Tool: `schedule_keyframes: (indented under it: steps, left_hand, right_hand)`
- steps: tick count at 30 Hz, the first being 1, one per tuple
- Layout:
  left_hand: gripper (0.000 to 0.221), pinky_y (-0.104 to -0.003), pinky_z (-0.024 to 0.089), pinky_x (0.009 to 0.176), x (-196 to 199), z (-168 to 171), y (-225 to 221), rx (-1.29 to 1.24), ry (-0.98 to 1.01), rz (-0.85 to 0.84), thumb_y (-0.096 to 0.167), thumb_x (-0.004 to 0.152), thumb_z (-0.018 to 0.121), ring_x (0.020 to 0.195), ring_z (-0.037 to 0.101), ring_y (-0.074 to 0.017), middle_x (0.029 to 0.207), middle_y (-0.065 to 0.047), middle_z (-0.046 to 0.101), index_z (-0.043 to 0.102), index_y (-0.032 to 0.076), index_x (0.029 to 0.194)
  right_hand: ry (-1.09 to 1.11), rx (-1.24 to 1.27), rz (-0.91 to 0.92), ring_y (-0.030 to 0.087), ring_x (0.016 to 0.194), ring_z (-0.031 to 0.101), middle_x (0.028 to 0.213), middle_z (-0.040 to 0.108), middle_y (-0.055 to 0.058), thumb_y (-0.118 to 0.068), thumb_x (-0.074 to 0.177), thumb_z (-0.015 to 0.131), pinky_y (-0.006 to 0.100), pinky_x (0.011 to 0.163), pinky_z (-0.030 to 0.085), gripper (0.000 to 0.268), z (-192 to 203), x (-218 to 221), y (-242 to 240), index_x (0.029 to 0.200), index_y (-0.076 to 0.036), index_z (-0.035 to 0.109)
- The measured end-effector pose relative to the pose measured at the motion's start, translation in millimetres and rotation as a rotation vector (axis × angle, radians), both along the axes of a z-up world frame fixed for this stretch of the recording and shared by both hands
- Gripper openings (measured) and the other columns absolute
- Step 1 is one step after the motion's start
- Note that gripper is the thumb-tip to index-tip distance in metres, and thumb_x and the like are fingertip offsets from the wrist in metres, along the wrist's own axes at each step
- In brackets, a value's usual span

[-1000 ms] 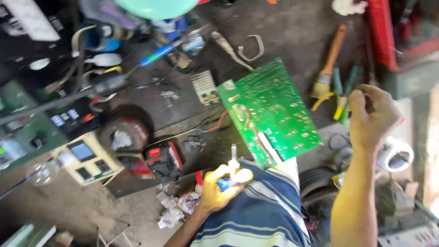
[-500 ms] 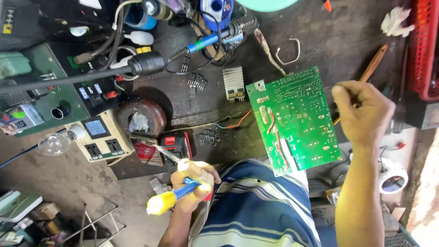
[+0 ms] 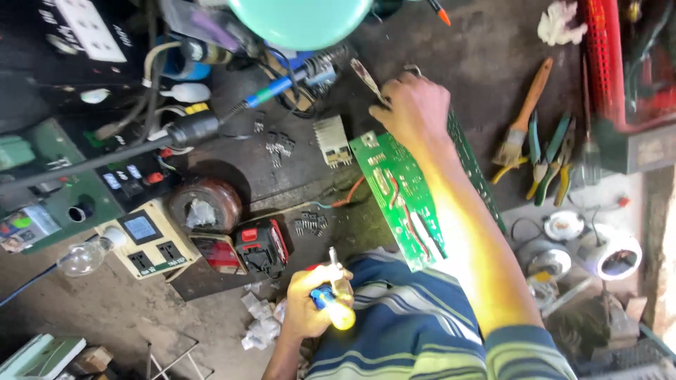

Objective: Desoldering components from a printed circuit board using a soldering iron and a manual desoldering pump.

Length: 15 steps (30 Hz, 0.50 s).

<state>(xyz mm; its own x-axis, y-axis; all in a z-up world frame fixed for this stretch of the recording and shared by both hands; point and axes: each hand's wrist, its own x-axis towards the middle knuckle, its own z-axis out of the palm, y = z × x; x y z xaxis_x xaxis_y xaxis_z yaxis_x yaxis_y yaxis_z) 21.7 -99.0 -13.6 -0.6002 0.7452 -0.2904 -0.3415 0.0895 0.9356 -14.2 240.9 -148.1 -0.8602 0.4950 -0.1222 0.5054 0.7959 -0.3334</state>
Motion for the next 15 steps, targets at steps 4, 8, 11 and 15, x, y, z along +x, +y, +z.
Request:
schedule_keyframes:
  steps: [4, 8, 11, 15]
  left_hand:
    - [0.027, -0.027, 0.053, 0.059, 0.7, -3.5, -2.0, -0.112, 0.089, -0.192, 0.010, 0.077, 0.074, 0.062, 0.059, -0.0126, 0.075, -0.003, 0.067, 0.073, -0.002, 0.101]
    - [0.031, -0.027, 0.048, 0.062, 2.5, -19.8, -4.0, -0.127, 0.139, -0.234, 0.004, 0.072, 0.071, 0.063, 0.053, -0.0103, 0.075, 0.003, 0.066, 0.074, 0.006, 0.102]
    - [0.024, -0.029, 0.048, 0.066, 6.4, -19.4, 1.0, -0.093, 0.179, -0.280, 0.008, 0.079, 0.068, 0.066, 0.058, -0.0121, 0.078, 0.003, 0.064, 0.071, 0.008, 0.102]
    - [0.025, -0.025, 0.048, 0.063, -6.7, -26.5, 21.7, -0.067, 0.200, -0.292, 0.002, 0.077, 0.070, 0.066, 0.056, -0.0104, 0.081, 0.002, 0.066, 0.070, 0.008, 0.101]
  right_hand:
    - [0.089, 0.088, 0.098, 0.034, 0.057, 0.065, 0.077, 0.063, 0.007, -0.020, 0.089, 0.073, 0.048, 0.041, 0.044, 0.012, -17.0, -1.2, 5.5, 0.087, -0.008, 0.073]
    - [0.390, 0.023, 0.099, 0.024, 0.086, 0.067, 0.096, 0.068, 0.003, -0.004, 0.092, 0.071, 0.041, 0.060, 0.050, 0.014, 24.7, 35.3, 34.5, 0.101, -0.013, 0.065]
    - [0.273, 0.101, 0.120, 0.020, 0.058, 0.058, 0.089, 0.065, 0.004, -0.006, 0.107, 0.065, 0.040, 0.050, 0.044, 0.007, 41.2, 67.3, 35.0, 0.102, -0.008, 0.061]
    - [0.239, 0.094, 0.025, 0.025, 0.063, 0.062, 0.085, 0.064, 0.004, -0.019, 0.098, 0.082, 0.043, 0.051, 0.046, 0.012, 19.9, 70.8, 52.5, 0.101, -0.011, 0.073]
